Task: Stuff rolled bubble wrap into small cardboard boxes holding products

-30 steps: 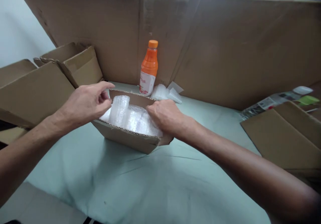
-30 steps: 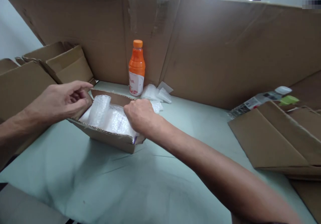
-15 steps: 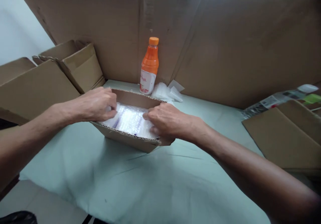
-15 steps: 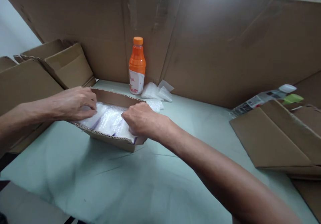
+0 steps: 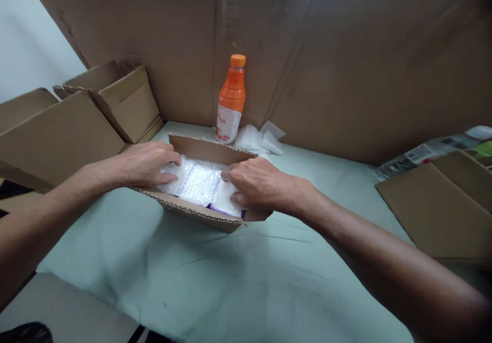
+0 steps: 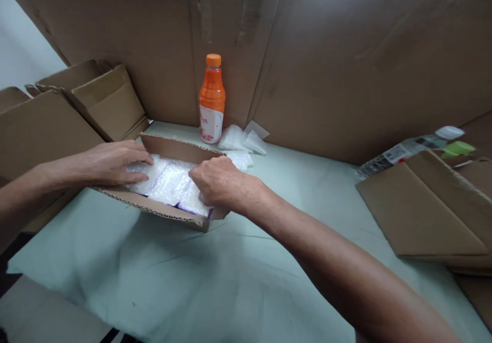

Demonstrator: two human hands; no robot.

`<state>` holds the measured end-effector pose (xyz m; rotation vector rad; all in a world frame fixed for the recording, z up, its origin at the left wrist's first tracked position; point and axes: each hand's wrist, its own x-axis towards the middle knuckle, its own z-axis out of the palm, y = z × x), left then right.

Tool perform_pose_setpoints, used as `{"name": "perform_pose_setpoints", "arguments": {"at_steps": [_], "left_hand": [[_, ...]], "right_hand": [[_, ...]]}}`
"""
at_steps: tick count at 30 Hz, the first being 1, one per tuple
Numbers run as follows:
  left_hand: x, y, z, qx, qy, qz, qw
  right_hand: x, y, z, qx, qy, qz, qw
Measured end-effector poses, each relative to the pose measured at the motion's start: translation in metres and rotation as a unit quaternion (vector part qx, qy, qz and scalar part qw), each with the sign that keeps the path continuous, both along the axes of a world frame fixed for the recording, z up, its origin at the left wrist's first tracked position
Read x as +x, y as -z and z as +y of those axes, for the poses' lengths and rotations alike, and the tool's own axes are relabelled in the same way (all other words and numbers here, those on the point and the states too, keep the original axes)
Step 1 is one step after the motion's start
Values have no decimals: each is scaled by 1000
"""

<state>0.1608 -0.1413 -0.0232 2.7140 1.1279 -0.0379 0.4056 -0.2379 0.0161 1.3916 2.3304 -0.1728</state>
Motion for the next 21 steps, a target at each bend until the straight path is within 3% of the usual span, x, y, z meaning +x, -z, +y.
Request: {"name": "perform_pose_setpoints", "arguments": {"at_steps": [4,11,14,17,19,21], "left_hand": [[-1,-3,0,5,8,19,1000],[7,-14,-15,4,-76,-41,996],[18,-12,-14,57,-80,29,995],[24,-14,-12,55,-104,87,989],[22,-21,-14,23,-139,31,990],[15,-30,-21,-14,-183,-82,980]], "right_hand": [[3,2,-1,4,1,6,1000],[4,6,-6,18,-1,18,1000],[4,6,-7,21,-1,17,1000],[4,7,-9,26,2,22,999],[5,7,-11,31,2,24,999],[6,8,-12,37,0,27,999]]}}
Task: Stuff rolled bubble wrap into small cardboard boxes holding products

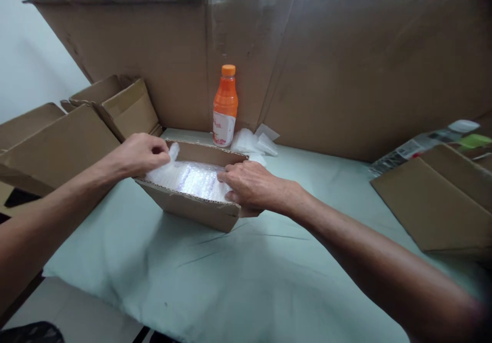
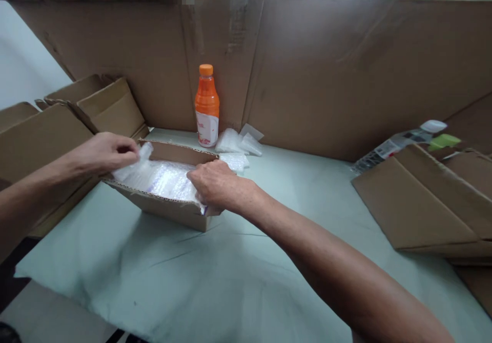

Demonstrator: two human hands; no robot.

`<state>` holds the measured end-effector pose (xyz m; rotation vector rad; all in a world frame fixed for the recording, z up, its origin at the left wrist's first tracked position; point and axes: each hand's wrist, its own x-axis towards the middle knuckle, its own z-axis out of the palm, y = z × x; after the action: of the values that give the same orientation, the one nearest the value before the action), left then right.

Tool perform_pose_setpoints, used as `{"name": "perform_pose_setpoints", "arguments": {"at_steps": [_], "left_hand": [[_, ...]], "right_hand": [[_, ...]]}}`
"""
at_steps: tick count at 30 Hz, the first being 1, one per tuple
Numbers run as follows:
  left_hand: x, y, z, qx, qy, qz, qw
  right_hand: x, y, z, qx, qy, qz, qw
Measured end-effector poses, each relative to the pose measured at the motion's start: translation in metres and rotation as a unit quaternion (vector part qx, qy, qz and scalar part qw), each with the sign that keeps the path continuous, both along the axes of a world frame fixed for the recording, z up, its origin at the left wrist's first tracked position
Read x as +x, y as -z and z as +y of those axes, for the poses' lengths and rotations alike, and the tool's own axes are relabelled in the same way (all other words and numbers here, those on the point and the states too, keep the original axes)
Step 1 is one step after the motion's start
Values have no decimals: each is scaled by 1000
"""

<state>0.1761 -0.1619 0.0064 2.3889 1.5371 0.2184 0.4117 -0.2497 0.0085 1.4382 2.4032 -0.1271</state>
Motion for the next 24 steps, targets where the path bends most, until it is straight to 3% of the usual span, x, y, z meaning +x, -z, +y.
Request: {"name": "perform_pose_setpoints", "arguments": {"at_steps": [3,7,16,20,24], "left_hand": [[-9,-12,-14,-26,-39,-134,990],[-9,-16,-25,-87,62,-121,987],[-15,23,9,-120,227,45,965],[-17,21,8,-129,239,47,961],[-19,2,-26,-51,175,-50,982]], "right_hand": [[0,0,0,6,-4,1,1000],[0,0,1,4,-3,-4,1000],[-2,1,-3,14,-8,-2,1000],[4,0,-2,11,-25,36,999],[29,-5,-18,87,-41,189,977]]}}
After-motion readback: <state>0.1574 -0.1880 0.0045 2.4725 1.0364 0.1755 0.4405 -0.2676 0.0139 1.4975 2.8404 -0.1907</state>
